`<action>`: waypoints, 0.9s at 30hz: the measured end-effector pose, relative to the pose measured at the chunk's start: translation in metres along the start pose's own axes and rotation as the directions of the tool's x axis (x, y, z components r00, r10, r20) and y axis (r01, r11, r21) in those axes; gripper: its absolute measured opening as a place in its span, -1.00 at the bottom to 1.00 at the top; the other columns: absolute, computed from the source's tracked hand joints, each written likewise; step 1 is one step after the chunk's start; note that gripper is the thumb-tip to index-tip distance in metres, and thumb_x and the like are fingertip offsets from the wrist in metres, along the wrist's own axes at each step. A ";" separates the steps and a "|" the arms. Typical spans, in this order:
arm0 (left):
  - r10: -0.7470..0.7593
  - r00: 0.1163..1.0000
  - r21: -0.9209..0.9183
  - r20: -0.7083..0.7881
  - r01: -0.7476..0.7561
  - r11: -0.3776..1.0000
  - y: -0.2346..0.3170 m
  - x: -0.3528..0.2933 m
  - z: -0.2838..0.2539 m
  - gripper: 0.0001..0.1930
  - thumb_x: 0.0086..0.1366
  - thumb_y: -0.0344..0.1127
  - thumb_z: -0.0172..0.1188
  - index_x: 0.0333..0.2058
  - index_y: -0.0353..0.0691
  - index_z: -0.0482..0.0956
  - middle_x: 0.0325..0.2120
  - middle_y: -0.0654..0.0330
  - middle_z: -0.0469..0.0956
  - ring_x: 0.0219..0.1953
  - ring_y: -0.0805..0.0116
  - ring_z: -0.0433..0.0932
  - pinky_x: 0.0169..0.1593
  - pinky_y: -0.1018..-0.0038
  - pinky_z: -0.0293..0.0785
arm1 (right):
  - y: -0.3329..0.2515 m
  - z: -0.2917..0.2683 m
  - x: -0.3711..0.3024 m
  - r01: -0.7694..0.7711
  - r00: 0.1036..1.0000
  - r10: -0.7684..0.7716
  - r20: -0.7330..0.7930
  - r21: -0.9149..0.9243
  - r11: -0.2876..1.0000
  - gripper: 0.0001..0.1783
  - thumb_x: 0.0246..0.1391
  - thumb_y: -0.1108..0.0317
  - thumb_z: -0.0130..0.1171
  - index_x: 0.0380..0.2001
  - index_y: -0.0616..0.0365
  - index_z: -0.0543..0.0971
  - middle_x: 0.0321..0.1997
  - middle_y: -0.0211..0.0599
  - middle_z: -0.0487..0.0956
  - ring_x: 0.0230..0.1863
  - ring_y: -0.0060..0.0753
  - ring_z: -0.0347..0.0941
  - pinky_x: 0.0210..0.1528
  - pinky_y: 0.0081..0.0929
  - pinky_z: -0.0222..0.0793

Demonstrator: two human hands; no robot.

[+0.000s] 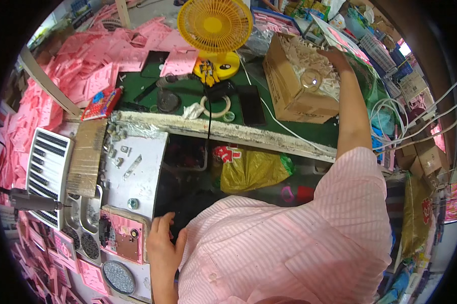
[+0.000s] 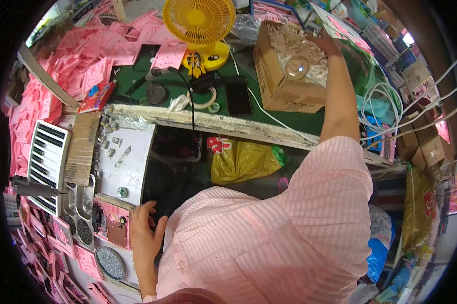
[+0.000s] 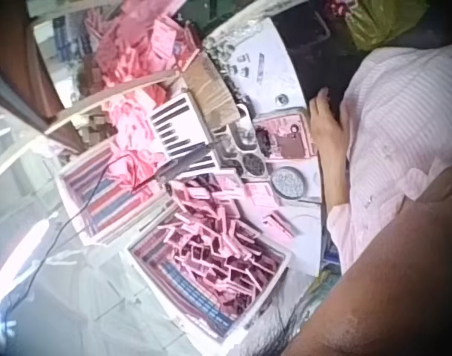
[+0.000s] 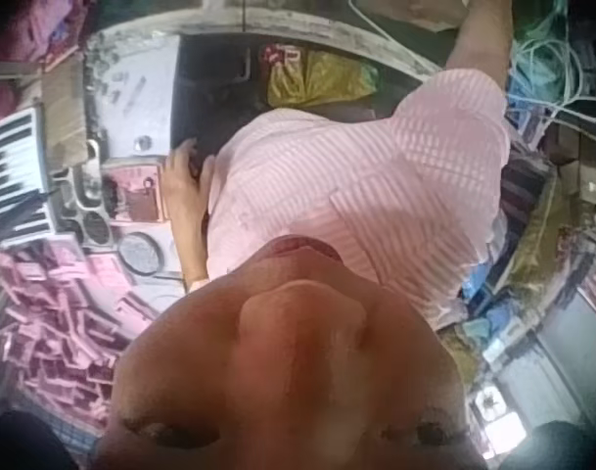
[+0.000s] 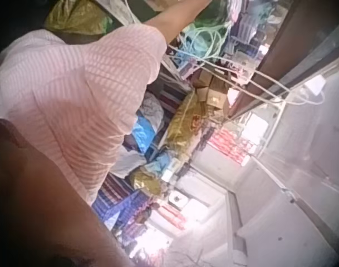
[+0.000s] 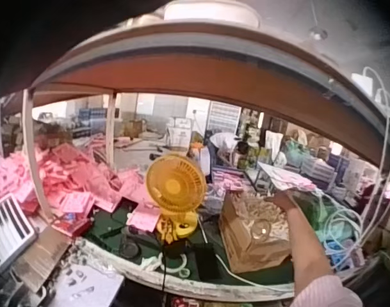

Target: Assembling a pink plastic electronic toy by soldering wires to a motor and screwing the housing together.

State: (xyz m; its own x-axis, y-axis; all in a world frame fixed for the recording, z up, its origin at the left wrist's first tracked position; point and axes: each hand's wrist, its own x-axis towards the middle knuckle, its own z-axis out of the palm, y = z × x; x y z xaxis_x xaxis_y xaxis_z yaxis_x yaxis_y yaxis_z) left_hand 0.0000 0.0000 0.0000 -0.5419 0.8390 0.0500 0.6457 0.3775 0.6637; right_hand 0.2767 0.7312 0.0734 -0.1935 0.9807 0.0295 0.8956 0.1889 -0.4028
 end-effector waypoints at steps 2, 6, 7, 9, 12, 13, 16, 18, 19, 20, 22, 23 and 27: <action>-0.008 1.000 0.049 -0.010 0.009 0.999 -0.018 0.003 -0.002 -0.60 0.11 -0.40 0.34 -0.05 -0.32 0.53 -0.33 0.03 0.52 -0.46 0.21 0.46 -0.37 0.34 0.42 | 0.007 0.027 0.029 0.017 0.996 -0.016 0.087 -0.006 1.000 0.08 -0.19 -0.28 0.36 0.36 0.03 0.30 0.34 -0.01 0.38 0.18 -0.11 0.46 0.14 -0.08 0.40; -0.130 0.990 0.009 -0.057 0.130 0.991 0.006 -0.028 0.014 -0.64 0.08 -0.43 0.36 -0.11 -0.30 0.57 -0.38 0.11 0.52 -0.48 0.29 0.44 -0.39 0.40 0.39 | -0.036 0.007 -0.033 0.215 0.952 -0.181 0.247 -0.117 0.970 0.01 -0.13 -0.14 0.36 0.36 0.06 0.29 0.34 -0.05 0.39 0.19 -0.08 0.46 0.15 -0.13 0.40; -0.130 0.990 0.008 -0.053 0.131 0.991 0.004 -0.026 0.013 -0.65 0.09 -0.42 0.35 -0.11 -0.31 0.57 -0.38 0.09 0.52 -0.48 0.27 0.45 -0.39 0.39 0.40 | -0.034 0.014 -0.029 0.228 0.944 -0.194 0.265 -0.104 0.968 -0.01 -0.11 -0.13 0.35 0.36 0.06 0.29 0.35 -0.07 0.38 0.21 -0.08 0.44 0.17 -0.16 0.38; -0.132 0.991 -0.009 -0.035 0.131 0.991 0.007 -0.023 0.015 -0.66 0.11 -0.39 0.35 -0.12 -0.32 0.56 -0.37 0.06 0.53 -0.48 0.23 0.45 -0.39 0.36 0.41 | -0.019 0.022 -0.022 0.248 0.930 -0.209 0.302 -0.094 0.964 -0.04 -0.08 -0.11 0.33 0.36 0.06 0.29 0.36 -0.10 0.36 0.24 -0.07 0.41 0.21 -0.21 0.35; -0.142 0.990 0.012 0.002 0.142 0.990 0.015 -0.014 0.017 -0.67 0.12 -0.39 0.35 -0.13 -0.32 0.57 -0.38 0.08 0.53 -0.50 0.24 0.45 -0.41 0.38 0.41 | -0.008 0.029 -0.013 0.327 0.919 -0.284 0.273 -0.124 0.937 0.02 -0.11 -0.18 0.36 0.34 0.12 0.29 0.32 -0.02 0.41 0.26 -0.08 0.41 0.25 -0.25 0.32; -0.131 0.991 0.007 -0.008 0.131 0.991 0.015 -0.015 0.016 -0.68 0.12 -0.38 0.35 -0.13 -0.32 0.57 -0.38 0.08 0.53 -0.50 0.24 0.45 -0.41 0.38 0.41 | -0.001 0.029 -0.006 0.346 0.920 -0.300 0.252 -0.163 0.924 -0.01 -0.09 -0.16 0.35 0.34 0.13 0.29 0.30 -0.02 0.43 0.24 -0.07 0.42 0.24 -0.26 0.32; -0.125 0.992 -0.001 -0.026 0.125 0.992 0.012 -0.015 0.016 -0.69 0.11 -0.39 0.35 -0.15 -0.31 0.58 -0.38 0.10 0.54 -0.49 0.26 0.46 -0.40 0.39 0.41 | 0.015 0.032 -0.004 0.342 0.931 -0.300 0.207 -0.209 0.916 -0.16 -0.02 -0.05 0.31 0.29 0.09 0.35 0.21 -0.04 0.51 0.18 -0.06 0.48 0.21 -0.28 0.35; -0.152 0.988 0.000 -0.021 0.152 0.988 0.015 -0.010 0.017 -0.70 0.10 -0.42 0.35 -0.17 -0.31 0.58 -0.39 0.12 0.54 -0.48 0.29 0.47 -0.39 0.42 0.42 | 0.007 0.033 0.000 0.371 0.916 -0.331 0.225 -0.166 0.914 -0.22 -0.01 -0.02 0.29 0.26 0.06 0.39 0.21 -0.03 0.51 0.18 -0.06 0.48 0.20 -0.29 0.36; -0.146 0.989 -0.008 -0.019 0.146 0.989 0.015 -0.012 0.017 -0.71 0.10 -0.42 0.35 -0.17 -0.31 0.58 -0.39 0.12 0.54 -0.48 0.29 0.47 -0.39 0.42 0.42 | 0.002 0.033 0.000 0.383 0.910 -0.345 0.231 -0.145 0.912 -0.25 -0.01 -0.01 0.28 0.24 0.04 0.41 0.21 -0.03 0.52 0.18 -0.06 0.48 0.20 -0.29 0.36; -0.139 0.990 -0.016 -0.017 0.139 0.990 0.015 -0.014 0.018 -0.71 0.10 -0.42 0.35 -0.17 -0.31 0.58 -0.39 0.12 0.54 -0.48 0.28 0.47 -0.39 0.42 0.41 | 0.002 0.033 -0.005 0.402 0.903 -0.363 0.232 -0.154 0.902 -0.27 -0.01 0.01 0.28 0.23 0.04 0.43 0.20 -0.03 0.52 0.17 -0.07 0.48 0.20 -0.30 0.36; -0.130 0.991 -0.033 -0.026 0.129 0.991 0.013 -0.015 0.020 -0.71 0.10 -0.42 0.35 -0.18 -0.31 0.58 -0.40 0.12 0.54 -0.49 0.28 0.47 -0.39 0.41 0.41 | 0.002 0.028 -0.011 0.443 0.887 -0.400 0.232 -0.178 0.878 -0.30 -0.01 0.06 0.28 0.21 0.04 0.45 0.19 -0.02 0.52 0.17 -0.09 0.49 0.20 -0.31 0.36; -0.129 0.991 -0.037 -0.035 0.128 0.991 0.011 -0.014 0.020 -0.71 0.10 -0.42 0.35 -0.18 -0.32 0.59 -0.40 0.12 0.54 -0.49 0.28 0.47 -0.40 0.41 0.41 | 0.000 0.031 -0.008 0.442 0.888 -0.406 0.215 -0.158 0.883 -0.31 -0.01 0.12 0.28 0.21 0.09 0.44 0.22 -0.06 0.50 0.20 -0.12 0.46 0.23 -0.32 0.33; -0.122 0.992 -0.050 -0.026 0.120 0.991 0.013 -0.013 0.022 -0.72 0.10 -0.43 0.34 -0.19 -0.32 0.59 -0.41 0.11 0.53 -0.50 0.28 0.46 -0.40 0.41 0.41 | -0.003 0.034 -0.016 0.413 0.902 -0.401 0.159 -0.055 0.909 -0.34 -0.05 0.18 0.33 0.15 0.17 0.49 0.22 -0.05 0.50 0.21 -0.14 0.44 0.24 -0.33 0.32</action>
State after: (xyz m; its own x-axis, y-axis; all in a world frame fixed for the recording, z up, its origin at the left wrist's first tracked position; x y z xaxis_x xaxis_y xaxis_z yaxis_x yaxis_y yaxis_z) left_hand 0.0272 0.0026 -0.0079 -0.6302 0.7764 -0.0117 0.5480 0.4554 0.7016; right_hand 0.2634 0.7129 0.0427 -0.5974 0.8008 0.0422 0.7560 0.5799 -0.3035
